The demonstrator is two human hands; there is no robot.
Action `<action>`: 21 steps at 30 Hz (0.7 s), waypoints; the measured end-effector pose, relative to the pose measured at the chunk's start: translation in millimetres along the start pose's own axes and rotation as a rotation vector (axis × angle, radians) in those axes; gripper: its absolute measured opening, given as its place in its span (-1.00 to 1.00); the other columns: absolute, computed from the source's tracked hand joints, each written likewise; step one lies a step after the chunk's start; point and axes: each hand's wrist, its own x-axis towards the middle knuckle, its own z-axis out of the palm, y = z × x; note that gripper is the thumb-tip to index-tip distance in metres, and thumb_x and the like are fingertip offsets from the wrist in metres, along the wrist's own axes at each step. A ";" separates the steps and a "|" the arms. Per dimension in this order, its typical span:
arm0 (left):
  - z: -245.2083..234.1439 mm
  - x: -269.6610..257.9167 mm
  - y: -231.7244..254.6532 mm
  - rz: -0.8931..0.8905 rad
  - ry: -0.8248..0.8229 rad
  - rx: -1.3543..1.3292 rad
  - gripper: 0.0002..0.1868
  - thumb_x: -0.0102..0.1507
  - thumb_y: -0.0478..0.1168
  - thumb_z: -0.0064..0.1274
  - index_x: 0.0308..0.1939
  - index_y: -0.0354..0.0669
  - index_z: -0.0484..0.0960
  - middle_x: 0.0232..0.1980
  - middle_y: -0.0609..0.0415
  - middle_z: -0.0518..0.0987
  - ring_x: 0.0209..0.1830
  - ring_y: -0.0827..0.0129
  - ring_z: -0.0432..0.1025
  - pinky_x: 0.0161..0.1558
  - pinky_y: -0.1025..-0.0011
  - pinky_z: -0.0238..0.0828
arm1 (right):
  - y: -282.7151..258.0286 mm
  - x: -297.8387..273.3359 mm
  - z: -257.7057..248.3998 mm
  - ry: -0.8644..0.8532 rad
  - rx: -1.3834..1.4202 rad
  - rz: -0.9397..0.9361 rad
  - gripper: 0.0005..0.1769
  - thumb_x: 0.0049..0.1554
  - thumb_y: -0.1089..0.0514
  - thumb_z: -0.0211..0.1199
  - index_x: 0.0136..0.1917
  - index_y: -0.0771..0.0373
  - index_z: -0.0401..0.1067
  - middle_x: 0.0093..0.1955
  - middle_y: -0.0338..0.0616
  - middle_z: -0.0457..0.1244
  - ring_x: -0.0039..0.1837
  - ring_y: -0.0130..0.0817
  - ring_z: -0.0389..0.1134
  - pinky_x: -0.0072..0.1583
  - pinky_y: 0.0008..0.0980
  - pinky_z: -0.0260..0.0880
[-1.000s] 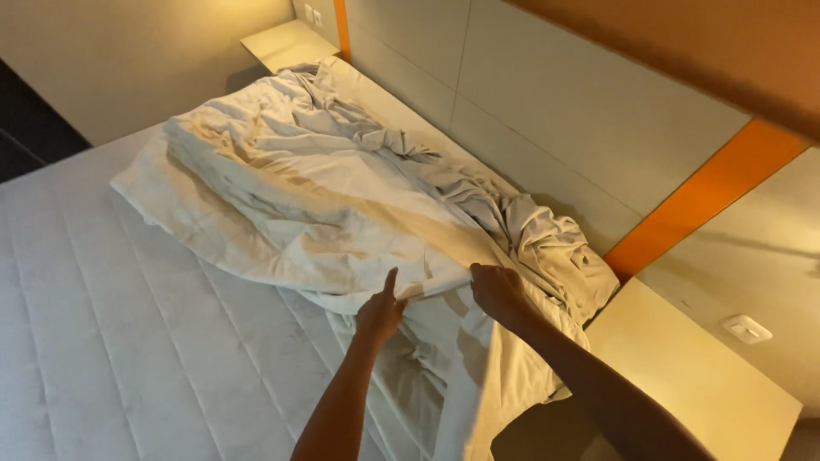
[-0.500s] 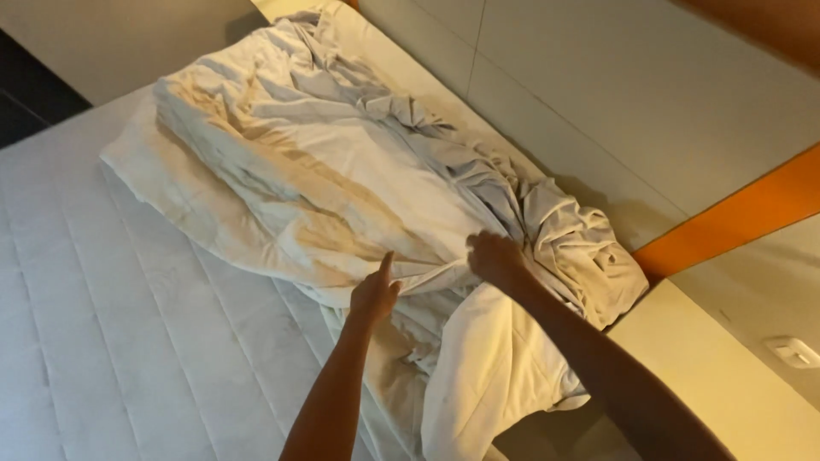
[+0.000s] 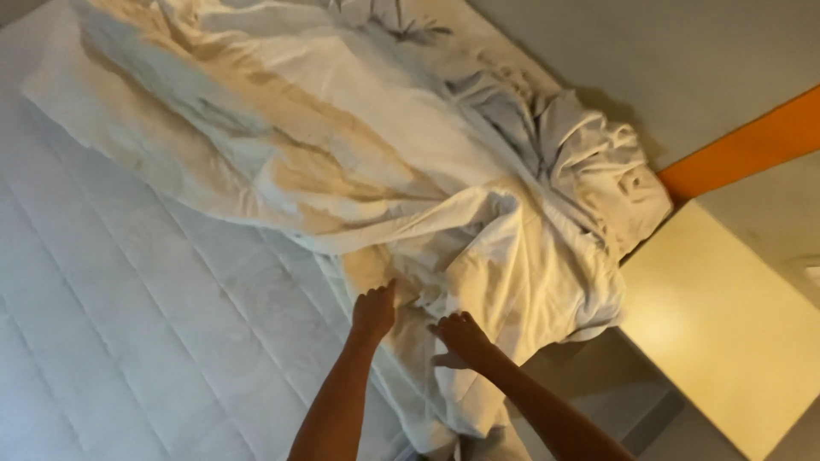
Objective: The person spreads a large white duvet over the mattress of a hotel bed, pulling and unfolding it from one side to the other. They repeatedly grasp the fabric edges, drag the duvet across the bed, and smooth it over the mattress surface by hand.
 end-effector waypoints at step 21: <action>32.2 -105.3 -10.3 -0.059 0.217 -0.190 -0.23 0.09 0.10 0.35 0.19 -0.25 0.36 0.18 -0.12 0.49 0.20 0.00 0.38 0.11 0.06 0.32 | -49.6 -17.5 113.7 0.155 0.745 0.742 -0.72 0.20 0.06 0.22 -0.05 0.34 0.57 -0.20 0.06 0.39 -0.12 -0.07 0.43 -0.07 -0.05 0.44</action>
